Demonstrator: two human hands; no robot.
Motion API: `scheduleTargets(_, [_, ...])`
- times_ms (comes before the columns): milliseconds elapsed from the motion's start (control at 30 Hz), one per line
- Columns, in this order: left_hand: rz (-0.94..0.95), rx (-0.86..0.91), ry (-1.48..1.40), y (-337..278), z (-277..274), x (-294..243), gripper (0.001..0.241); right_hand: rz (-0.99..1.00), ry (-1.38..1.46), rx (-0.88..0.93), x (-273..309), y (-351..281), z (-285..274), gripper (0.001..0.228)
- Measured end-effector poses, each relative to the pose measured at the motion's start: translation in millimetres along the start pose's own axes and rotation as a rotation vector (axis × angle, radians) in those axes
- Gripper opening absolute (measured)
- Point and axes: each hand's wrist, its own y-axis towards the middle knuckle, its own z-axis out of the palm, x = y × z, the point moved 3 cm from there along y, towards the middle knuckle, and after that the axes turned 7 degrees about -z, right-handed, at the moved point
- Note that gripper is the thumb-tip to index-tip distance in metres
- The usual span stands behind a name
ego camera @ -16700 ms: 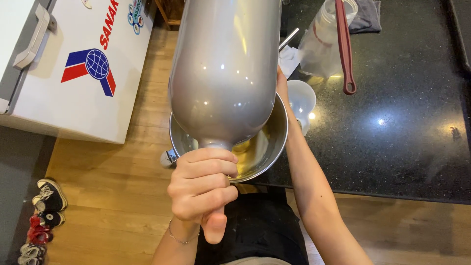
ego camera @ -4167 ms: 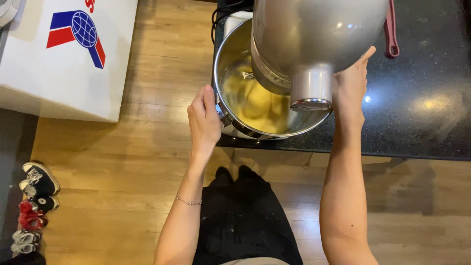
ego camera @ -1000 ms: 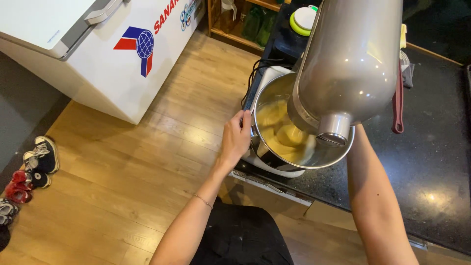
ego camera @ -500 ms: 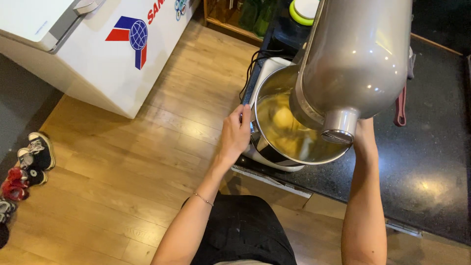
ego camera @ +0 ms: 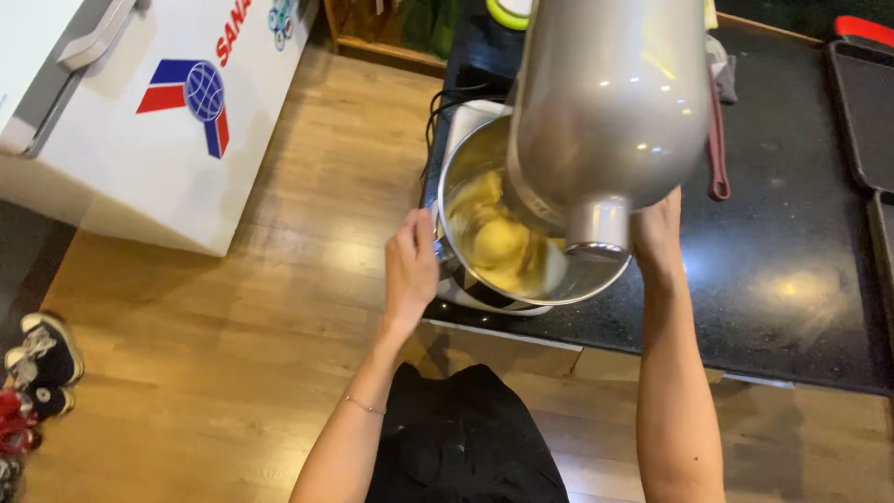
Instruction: The recorder is using a stand mixer to mix dough, stopping it periodically to scrape the bowl with a spatula and add water.
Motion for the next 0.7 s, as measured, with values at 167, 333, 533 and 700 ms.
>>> scheduleTargets(167, [0.114,-0.083,0.009,0,0,2,0.038,0.249,0.352,-0.196,-71,3,-34,0.056])
scheduleTargets(333, [-0.036,-0.181,0.054,-9,-4,-3,0.032,0.231,0.369,-0.141,-109,50,-27,0.054])
scheduleTargets(533, [0.607,-0.436,-0.149,-65,24,-113,0.018,0.344,0.448,0.1,-240,129,53,0.034])
scheduleTargets(700, [0.955,-0.283,-0.223,-83,73,-206,0.018,0.383,0.258,0.306,-231,140,108,0.039])
